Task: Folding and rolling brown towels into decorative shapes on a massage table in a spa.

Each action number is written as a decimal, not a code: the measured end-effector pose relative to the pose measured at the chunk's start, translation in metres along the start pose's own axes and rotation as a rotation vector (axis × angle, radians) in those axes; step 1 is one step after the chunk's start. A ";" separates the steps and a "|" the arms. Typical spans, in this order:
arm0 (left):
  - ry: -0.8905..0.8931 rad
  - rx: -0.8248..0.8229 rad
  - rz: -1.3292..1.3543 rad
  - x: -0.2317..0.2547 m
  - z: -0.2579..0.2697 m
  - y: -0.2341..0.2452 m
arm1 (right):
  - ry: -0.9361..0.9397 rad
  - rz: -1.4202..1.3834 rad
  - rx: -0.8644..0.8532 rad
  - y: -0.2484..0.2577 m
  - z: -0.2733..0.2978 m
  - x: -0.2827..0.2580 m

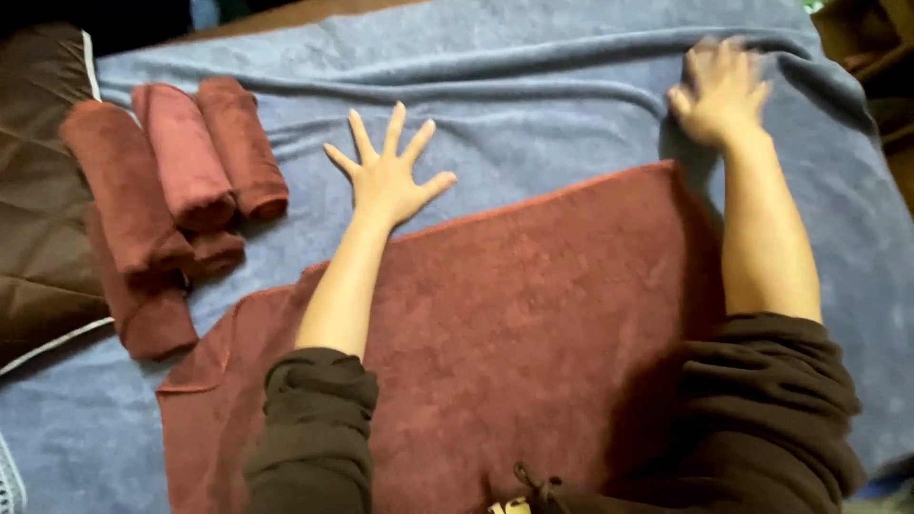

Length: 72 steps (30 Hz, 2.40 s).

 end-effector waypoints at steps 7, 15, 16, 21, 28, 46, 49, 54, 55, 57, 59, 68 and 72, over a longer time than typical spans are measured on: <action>0.075 0.071 -0.201 0.001 -0.007 -0.013 | 0.696 -0.339 0.389 0.057 0.171 0.025; -0.481 0.562 -0.184 0.055 0.219 -0.011 | 0.366 -0.202 0.252 0.038 0.404 0.119; -0.473 0.628 -0.329 0.036 0.249 -0.018 | 0.264 -0.234 0.417 0.026 0.407 0.144; -0.101 0.477 -0.068 -0.058 0.370 -0.068 | -0.185 -0.287 0.244 0.010 0.424 0.204; 0.214 0.510 0.021 -0.123 0.444 -0.072 | -0.277 -0.518 -0.137 0.012 0.402 0.230; 0.659 0.544 -0.113 -0.289 0.335 -0.099 | 0.181 -0.145 0.266 0.015 0.370 0.091; 0.534 0.599 -0.235 -0.264 0.335 -0.093 | 0.185 -0.115 0.248 0.000 0.363 0.103; 0.458 0.780 -0.189 -0.296 0.343 -0.106 | 0.101 -0.191 0.099 0.006 0.365 0.095; 0.472 0.790 -0.167 -0.303 0.346 -0.105 | 0.090 -0.204 0.096 0.007 0.366 0.096; 0.447 0.843 -0.171 -0.284 0.353 -0.087 | 0.101 -0.209 0.098 0.006 0.366 0.097; 0.418 0.898 -0.178 -0.233 0.365 -0.054 | 0.109 -0.218 0.103 0.007 0.366 0.095; -0.318 0.464 -0.054 -0.167 0.323 -0.050 | 0.046 -0.205 0.044 0.007 0.365 0.095; -0.308 0.399 -0.187 -0.193 0.327 -0.045 | 0.058 -0.190 0.064 0.007 0.365 0.098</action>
Point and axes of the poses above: each hand's wrist, its own z-axis away from the middle knuckle, its own y-axis out of the back of the hand, x = y × z, the point moved 5 cm from there along -z, towards the middle knuckle, and after that the axes turned 15 degrees about -y, right-handed, at the moved point
